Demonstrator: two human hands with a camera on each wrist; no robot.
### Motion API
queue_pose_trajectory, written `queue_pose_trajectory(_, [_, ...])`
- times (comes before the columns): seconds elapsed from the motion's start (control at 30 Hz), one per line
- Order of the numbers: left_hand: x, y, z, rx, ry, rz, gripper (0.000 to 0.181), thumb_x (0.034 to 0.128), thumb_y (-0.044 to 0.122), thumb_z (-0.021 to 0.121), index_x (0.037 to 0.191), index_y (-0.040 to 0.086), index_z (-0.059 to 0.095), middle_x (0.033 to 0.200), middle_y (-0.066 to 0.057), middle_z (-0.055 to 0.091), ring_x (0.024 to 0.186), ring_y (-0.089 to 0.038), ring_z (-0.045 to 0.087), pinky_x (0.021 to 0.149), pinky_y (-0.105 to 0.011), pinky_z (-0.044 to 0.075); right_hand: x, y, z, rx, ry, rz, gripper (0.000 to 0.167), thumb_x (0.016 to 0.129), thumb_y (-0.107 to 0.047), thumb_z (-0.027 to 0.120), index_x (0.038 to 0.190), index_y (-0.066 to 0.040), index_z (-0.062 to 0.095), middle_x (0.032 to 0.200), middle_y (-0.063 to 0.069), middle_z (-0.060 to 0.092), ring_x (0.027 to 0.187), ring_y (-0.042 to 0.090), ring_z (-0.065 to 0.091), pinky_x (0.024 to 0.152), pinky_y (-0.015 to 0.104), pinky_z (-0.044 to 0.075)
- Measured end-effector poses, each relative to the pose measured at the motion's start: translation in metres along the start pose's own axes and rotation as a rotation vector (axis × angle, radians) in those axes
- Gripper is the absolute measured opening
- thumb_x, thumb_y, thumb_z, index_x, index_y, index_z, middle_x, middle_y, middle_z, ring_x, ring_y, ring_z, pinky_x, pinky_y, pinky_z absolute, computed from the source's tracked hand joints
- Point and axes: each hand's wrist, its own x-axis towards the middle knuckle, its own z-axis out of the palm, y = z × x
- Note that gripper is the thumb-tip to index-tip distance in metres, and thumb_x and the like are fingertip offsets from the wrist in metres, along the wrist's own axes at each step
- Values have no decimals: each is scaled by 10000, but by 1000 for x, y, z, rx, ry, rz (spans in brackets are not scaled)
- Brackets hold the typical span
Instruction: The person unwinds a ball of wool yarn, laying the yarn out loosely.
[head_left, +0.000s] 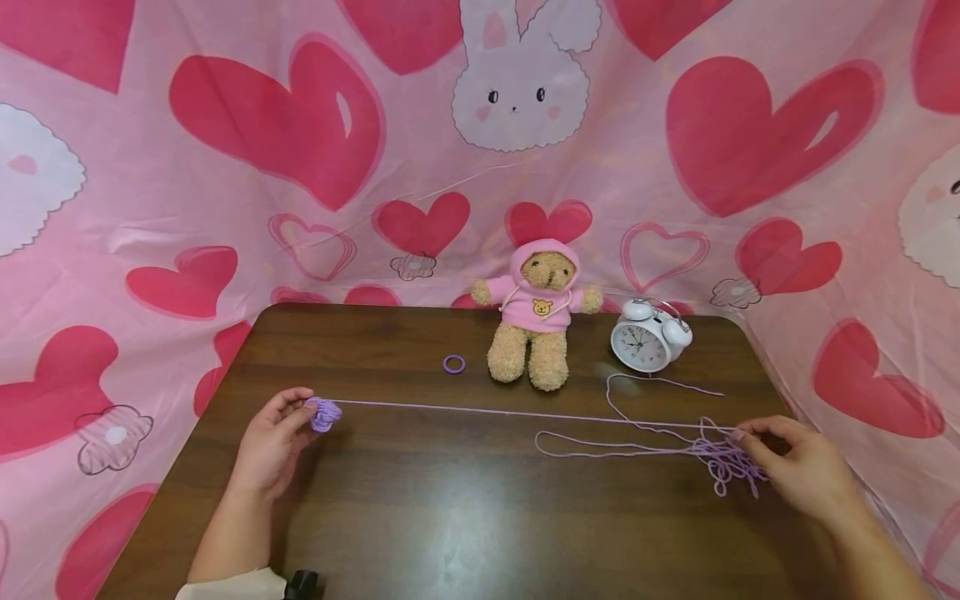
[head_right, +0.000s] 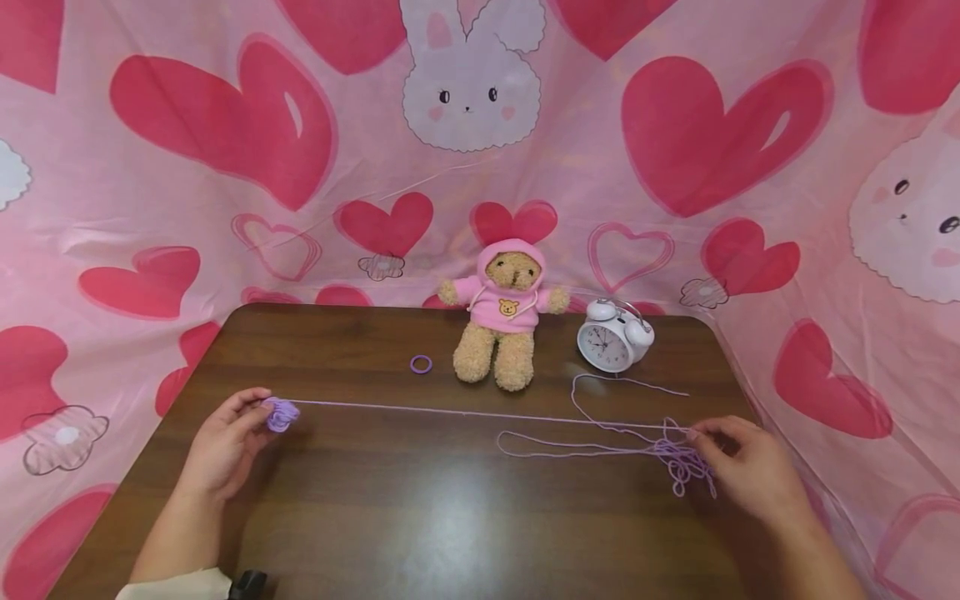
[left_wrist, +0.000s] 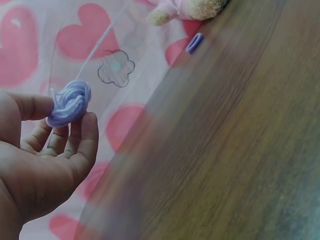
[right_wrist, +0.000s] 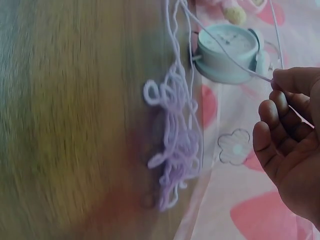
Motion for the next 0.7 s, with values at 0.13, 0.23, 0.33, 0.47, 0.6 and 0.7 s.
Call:
queue_pose_trajectory(0.13, [-1, 1, -3, -5, 3, 4, 107, 1052, 105, 603, 1146, 155, 616, 1010, 33, 634, 923, -109, 639, 805, -260, 564, -2, 9, -6, -8, 18, 21, 67, 868, -157, 828, 917, -135, 789, 831, -319, 657, 785, -198, 500, 662, 148, 390])
queue_pose_trajectory(0.23, [-2, 1, -5, -18, 4, 29, 112, 1053, 86, 592, 1134, 156, 625, 1003, 32, 638, 908, -102, 640, 786, -255, 557, -3, 14, -10, -21, 22, 39, 84, 867, -178, 831, 912, -122, 786, 815, -354, 627, 774, -213, 486, 648, 146, 388])
queue_pose_trajectory(0.33, [-3, 2, -8, -28, 10, 44, 112, 1052, 81, 594, 1127, 154, 633, 999, 29, 643, 905, -101, 641, 782, -254, 555, -6, 19, -13, -28, 20, 61, 107, 869, -194, 830, 917, -109, 786, 813, -384, 602, 753, -208, 487, 630, 130, 388])
queue_pose_trajectory(0.47, [-4, 4, -13, -46, 28, 42, 116, 1045, 78, 605, 1128, 153, 637, 998, 26, 636, 909, -106, 643, 796, -254, 560, -9, 28, -18, -21, 4, 82, 133, 881, -195, 819, 935, -79, 784, 811, -381, 606, 726, -185, 499, 604, 128, 392])
queue_pose_trajectory(0.6, [-7, 5, -19, -49, 33, 40, 127, 1047, 77, 602, 1144, 154, 631, 1004, 27, 635, 912, -107, 638, 803, -251, 559, -13, 39, -20, -24, -1, 97, 140, 900, -198, 798, 923, -64, 768, 762, -308, 634, 688, -147, 510, 578, 145, 393])
queue_pose_trajectory(0.7, [-8, 5, -24, -53, 30, 47, 132, 1051, 73, 592, 1153, 151, 626, 1012, 31, 641, 918, -102, 640, 807, -249, 562, -14, 48, -22, -44, 2, 121, 162, 910, -213, 785, 915, -53, 762, 733, -273, 635, 677, -155, 501, 573, 153, 394])
